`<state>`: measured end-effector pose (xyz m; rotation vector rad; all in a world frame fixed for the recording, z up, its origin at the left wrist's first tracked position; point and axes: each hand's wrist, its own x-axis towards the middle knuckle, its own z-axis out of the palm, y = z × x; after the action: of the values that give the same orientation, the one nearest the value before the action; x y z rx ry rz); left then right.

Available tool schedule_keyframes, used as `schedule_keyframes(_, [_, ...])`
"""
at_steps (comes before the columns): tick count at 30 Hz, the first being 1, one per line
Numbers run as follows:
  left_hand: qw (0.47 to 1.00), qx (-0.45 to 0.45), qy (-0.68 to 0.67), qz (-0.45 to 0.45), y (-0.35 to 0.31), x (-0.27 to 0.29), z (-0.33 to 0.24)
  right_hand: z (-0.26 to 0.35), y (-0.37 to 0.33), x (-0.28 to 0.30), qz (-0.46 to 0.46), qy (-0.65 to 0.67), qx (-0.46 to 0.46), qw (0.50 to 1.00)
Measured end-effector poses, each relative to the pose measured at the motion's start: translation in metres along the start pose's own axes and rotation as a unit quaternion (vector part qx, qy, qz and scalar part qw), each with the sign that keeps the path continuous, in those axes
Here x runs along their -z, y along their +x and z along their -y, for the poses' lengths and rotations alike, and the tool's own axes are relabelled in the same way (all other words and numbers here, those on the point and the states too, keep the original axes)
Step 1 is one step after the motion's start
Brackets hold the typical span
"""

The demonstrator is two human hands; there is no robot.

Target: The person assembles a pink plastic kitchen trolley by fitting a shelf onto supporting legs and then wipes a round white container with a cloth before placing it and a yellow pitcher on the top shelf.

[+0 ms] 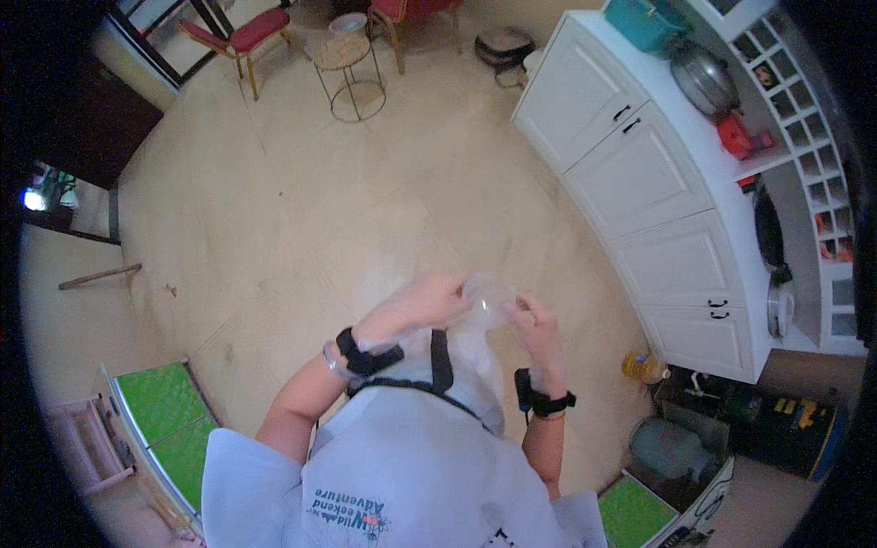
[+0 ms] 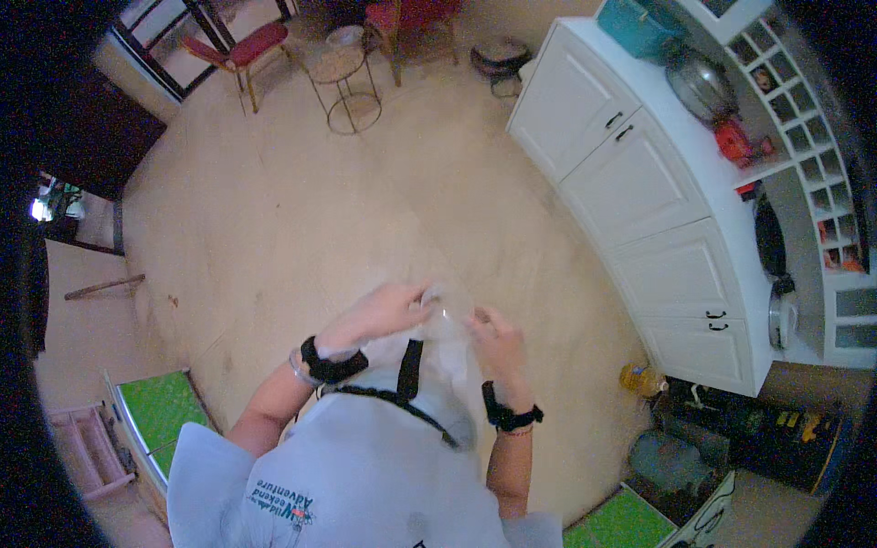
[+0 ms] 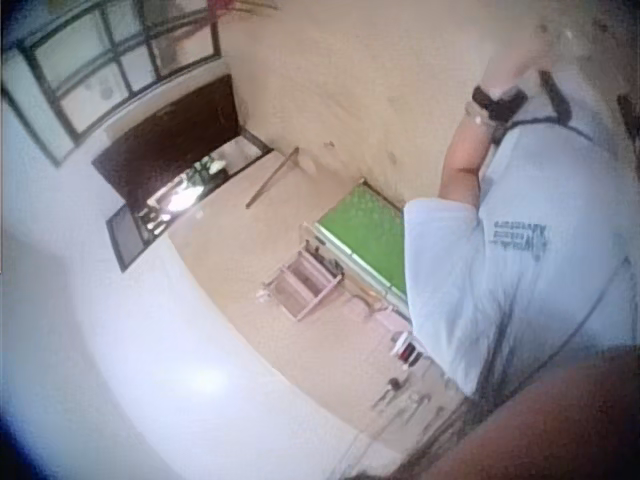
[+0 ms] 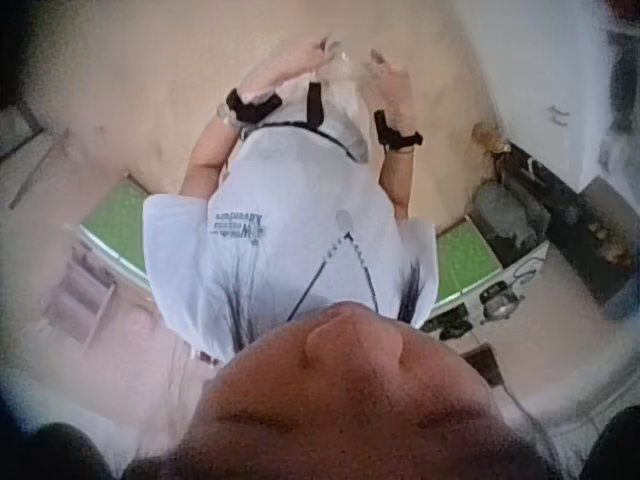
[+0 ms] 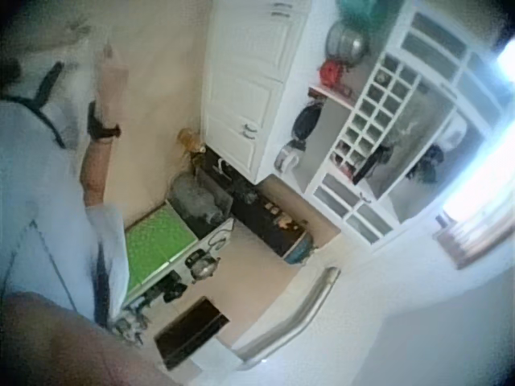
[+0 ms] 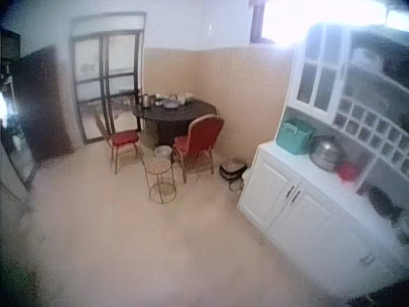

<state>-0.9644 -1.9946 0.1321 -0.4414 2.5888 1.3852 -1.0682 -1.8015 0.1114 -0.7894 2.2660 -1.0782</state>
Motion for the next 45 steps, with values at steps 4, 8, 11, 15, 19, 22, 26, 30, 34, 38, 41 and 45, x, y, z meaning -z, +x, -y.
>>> schedule_keyframes(4, [0.994, 0.040, -0.090, -0.044, 0.039, 0.037, 0.032, -0.012, 0.043, 0.016, -0.004, 0.235, -0.058, 0.970])
schedule_keyframes(8, [0.969, 0.012, -0.183, -0.166, 0.104, 0.071, 0.093, -0.068, 0.099, 0.037, -0.070, 0.168, -0.081, 0.980])
schedule_keyframes(11, [0.936, 0.080, -0.302, -0.165, 0.132, 0.112, 0.113, -0.090, 0.142, 0.053, -0.079, 0.176, -0.109, 0.975])
schedule_keyframes(15, [0.894, 0.140, -0.357, -0.230, 0.168, 0.147, 0.155, -0.087, 0.235, 0.073, -0.094, 0.149, -0.130, 0.976])
schedule_keyframes(19, [0.882, 0.162, -0.373, -0.236, 0.196, 0.184, 0.200, -0.060, 0.341, 0.084, -0.034, 0.097, -0.095, 0.990])
schedule_keyframes(22, [0.805, 0.290, -0.445, -0.266, 0.223, 0.206, 0.209, -0.012, 0.398, 0.081, -0.003, 0.083, -0.050, 0.995])
schedule_keyframes(26, [0.743, 0.348, -0.517, -0.242, 0.264, 0.199, 0.319, -0.006, 0.453, 0.068, 0.023, 0.051, -0.052, 0.997])
schedule_keyframes(30, [0.729, 0.346, -0.561, -0.182, 0.310, 0.259, 0.331, -0.003, 0.491, 0.057, 0.010, 0.040, -0.117, 0.992])
schedule_keyframes(34, [0.710, 0.328, -0.579, -0.230, 0.380, 0.345, 0.430, 0.019, 0.537, 0.057, 0.004, 0.055, -0.151, 0.987])
schedule_keyframes(38, [0.797, 0.125, -0.528, -0.263, 0.463, 0.532, 0.468, 0.051, 0.573, 0.053, -0.037, 0.067, -0.170, 0.982])
schedule_keyframes(41, [0.775, 0.107, -0.549, -0.294, 0.504, 0.599, 0.421, 0.073, 0.578, 0.055, -0.065, 0.079, -0.202, 0.974])
schedule_keyframes(45, [0.761, 0.020, -0.542, -0.356, 0.534, 0.560, 0.458, 0.070, 0.595, 0.042, -0.052, 0.051, -0.252, 0.965])
